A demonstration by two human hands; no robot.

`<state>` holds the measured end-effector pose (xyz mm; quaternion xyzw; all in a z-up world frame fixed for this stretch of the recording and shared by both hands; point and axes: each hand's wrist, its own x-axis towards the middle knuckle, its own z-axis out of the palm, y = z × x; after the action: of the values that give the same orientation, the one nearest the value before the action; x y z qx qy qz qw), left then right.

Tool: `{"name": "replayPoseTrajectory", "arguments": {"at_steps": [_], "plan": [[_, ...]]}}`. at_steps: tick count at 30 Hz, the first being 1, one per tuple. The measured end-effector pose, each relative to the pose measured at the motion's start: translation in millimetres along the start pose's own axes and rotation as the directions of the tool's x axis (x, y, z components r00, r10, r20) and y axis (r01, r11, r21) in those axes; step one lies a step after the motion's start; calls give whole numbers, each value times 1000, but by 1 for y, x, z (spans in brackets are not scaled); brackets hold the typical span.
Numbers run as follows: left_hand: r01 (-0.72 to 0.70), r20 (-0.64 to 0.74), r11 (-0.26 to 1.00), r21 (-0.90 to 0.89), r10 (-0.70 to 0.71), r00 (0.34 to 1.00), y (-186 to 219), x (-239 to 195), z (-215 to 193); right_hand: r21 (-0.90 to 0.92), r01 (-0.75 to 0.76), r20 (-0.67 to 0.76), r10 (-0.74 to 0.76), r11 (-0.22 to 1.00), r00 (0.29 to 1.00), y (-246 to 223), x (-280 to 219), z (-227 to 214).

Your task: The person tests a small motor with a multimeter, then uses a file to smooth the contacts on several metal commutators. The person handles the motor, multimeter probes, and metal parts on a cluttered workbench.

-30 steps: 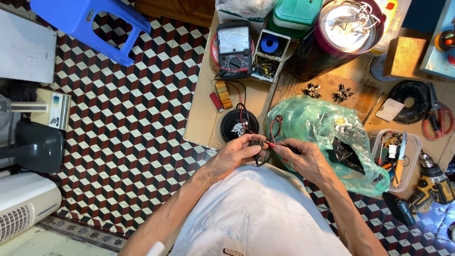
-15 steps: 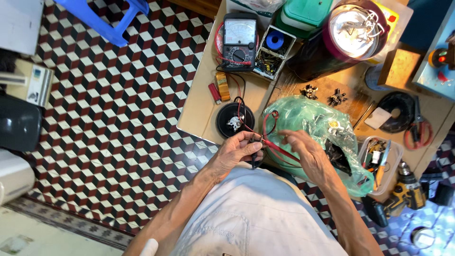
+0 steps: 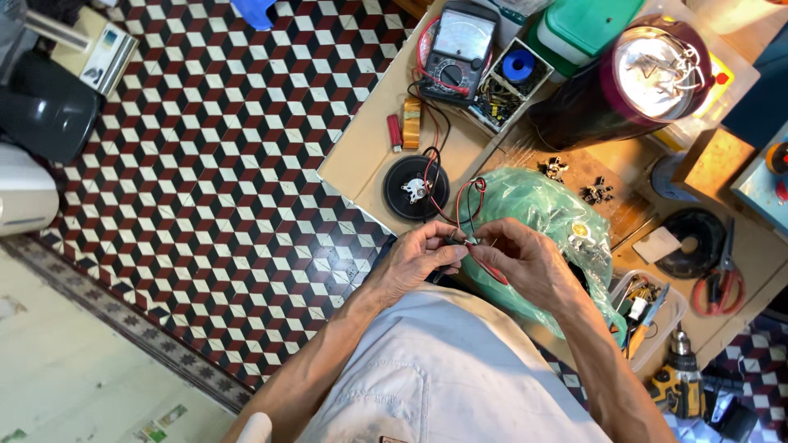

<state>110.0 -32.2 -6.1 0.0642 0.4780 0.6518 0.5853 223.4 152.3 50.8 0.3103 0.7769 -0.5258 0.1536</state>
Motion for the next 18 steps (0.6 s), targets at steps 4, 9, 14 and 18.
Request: {"name": "replayPoseTrajectory", "arguments": {"at_steps": [4, 9, 14, 18], "plan": [[-35, -54, 999, -7, 34, 998, -22, -5, 8, 119, 11, 106, -24, 993, 994, 16, 0, -5], [-87, -154, 991, 99, 102, 983, -32, -4, 23, -23, 59, 134, -55, 998, 989, 26, 5, -8], [-46, -259, 998, 46, 56, 964, -35, -9, 34, -58, 72, 115, -65, 996, 991, 34, 3, -2], [-20, -336, 999, 27, 28, 941, -36, -6, 41, -81, -20, 120, 29, 997, 992, 32, 5, 1]]}}
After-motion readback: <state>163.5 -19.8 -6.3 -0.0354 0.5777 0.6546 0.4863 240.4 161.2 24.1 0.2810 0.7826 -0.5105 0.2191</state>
